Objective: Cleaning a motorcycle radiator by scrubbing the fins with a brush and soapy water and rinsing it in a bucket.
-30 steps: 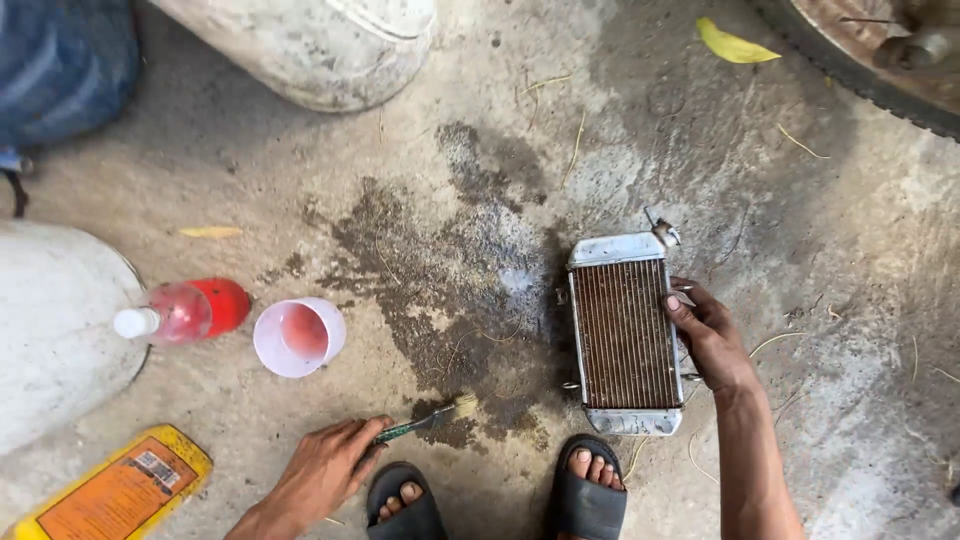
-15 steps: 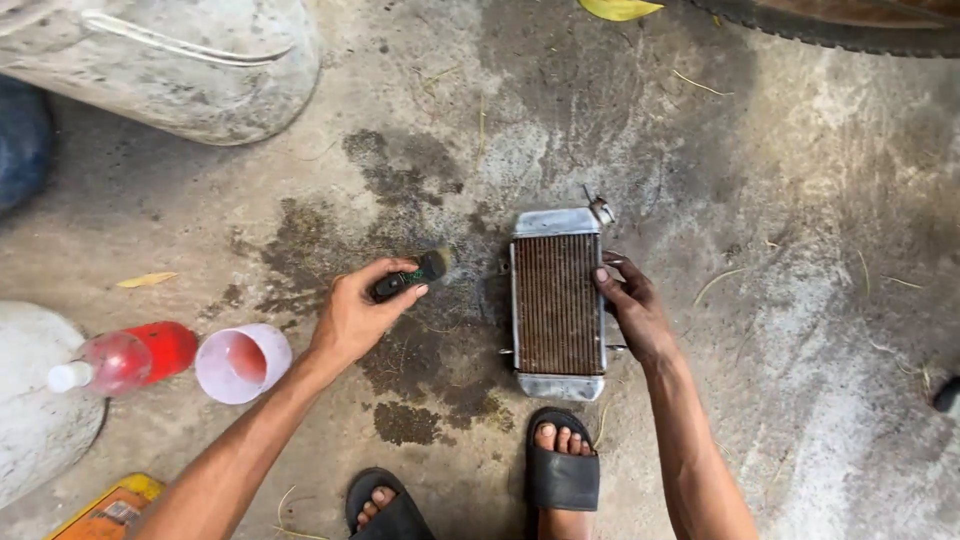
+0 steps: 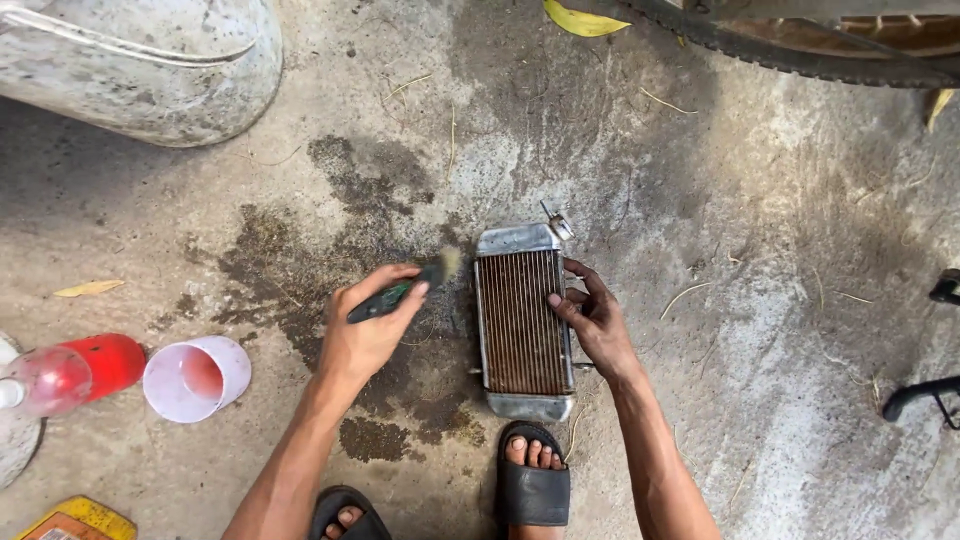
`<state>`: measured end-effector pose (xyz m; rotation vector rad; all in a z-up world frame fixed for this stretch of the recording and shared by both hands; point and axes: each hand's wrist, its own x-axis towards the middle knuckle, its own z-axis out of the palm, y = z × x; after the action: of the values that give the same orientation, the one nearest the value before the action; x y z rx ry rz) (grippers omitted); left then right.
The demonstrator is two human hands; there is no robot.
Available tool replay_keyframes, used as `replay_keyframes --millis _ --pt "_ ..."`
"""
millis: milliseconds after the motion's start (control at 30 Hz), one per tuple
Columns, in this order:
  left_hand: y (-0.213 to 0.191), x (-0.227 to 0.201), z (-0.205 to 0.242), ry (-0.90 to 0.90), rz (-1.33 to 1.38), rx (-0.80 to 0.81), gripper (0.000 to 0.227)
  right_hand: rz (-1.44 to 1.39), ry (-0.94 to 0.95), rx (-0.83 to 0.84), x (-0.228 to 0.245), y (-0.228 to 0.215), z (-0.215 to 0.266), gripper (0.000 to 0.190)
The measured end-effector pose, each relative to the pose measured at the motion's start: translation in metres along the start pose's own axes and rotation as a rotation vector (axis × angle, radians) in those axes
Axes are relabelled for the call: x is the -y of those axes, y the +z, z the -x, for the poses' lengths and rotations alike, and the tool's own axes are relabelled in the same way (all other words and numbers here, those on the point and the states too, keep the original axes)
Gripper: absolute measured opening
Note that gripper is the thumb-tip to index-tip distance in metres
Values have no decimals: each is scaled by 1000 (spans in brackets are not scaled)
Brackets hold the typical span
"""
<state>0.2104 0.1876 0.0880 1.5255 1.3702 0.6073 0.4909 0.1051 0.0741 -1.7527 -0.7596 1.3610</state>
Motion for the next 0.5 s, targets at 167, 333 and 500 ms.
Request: replay_keyframes --millis 167,333,500 --pt "19 -12 -30 243 166 87 14 82 -77 232 -21 3 -19 57" --pt "-5 13 -40 82 -40 287 16 80 -71 285 -19 -2 -26 56" --pt "17 -17 -39 253 38 264 15 105 -43 280 -23 0 -29 58"
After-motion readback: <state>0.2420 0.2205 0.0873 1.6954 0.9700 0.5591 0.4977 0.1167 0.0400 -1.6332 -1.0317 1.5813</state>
